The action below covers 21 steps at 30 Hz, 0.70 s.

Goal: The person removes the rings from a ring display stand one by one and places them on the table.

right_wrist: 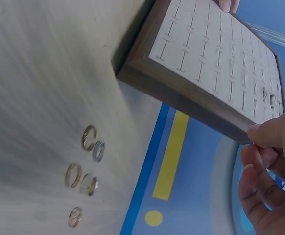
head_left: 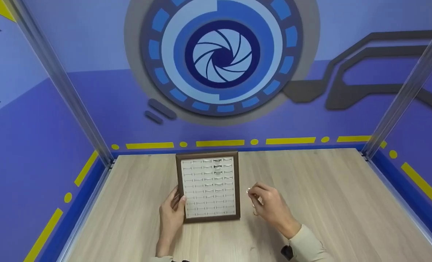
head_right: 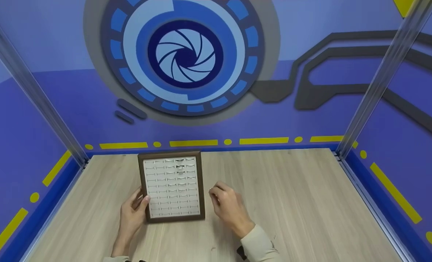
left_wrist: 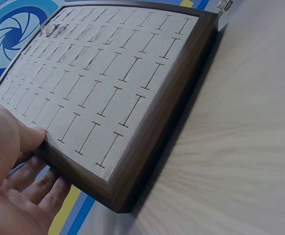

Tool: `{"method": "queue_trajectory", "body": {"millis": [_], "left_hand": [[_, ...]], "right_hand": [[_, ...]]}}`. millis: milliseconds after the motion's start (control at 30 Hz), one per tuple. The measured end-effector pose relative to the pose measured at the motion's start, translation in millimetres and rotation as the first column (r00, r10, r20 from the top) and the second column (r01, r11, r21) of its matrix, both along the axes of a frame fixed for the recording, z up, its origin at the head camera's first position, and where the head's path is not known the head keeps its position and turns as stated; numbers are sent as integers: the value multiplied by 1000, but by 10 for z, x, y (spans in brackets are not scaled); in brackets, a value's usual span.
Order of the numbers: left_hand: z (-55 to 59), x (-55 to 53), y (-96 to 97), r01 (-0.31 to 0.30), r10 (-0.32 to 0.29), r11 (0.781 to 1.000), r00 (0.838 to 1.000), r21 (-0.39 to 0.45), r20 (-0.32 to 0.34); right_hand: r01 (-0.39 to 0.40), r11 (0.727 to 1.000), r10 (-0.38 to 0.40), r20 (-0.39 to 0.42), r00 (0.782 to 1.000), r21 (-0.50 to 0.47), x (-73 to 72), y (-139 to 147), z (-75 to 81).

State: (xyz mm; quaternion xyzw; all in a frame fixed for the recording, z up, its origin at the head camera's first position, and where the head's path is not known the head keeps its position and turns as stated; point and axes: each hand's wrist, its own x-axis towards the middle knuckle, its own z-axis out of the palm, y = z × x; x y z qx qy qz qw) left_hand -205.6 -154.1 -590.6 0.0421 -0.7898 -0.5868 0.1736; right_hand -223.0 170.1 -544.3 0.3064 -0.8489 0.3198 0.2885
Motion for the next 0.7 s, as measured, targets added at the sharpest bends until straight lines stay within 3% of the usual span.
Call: {"method": "queue_trajectory", "body": {"millis": [400, 700], "left_hand": [[12, -2, 6, 7, -7, 1000, 1000, 20, -4], [-1, -6, 2, 14, -14, 1000, 1000, 13, 2]], "right_hand": [[68, 998, -69, 83, 994, 9, 81, 310, -136], [141, 989, -146, 156, 977, 39, 122, 473, -211]]}}
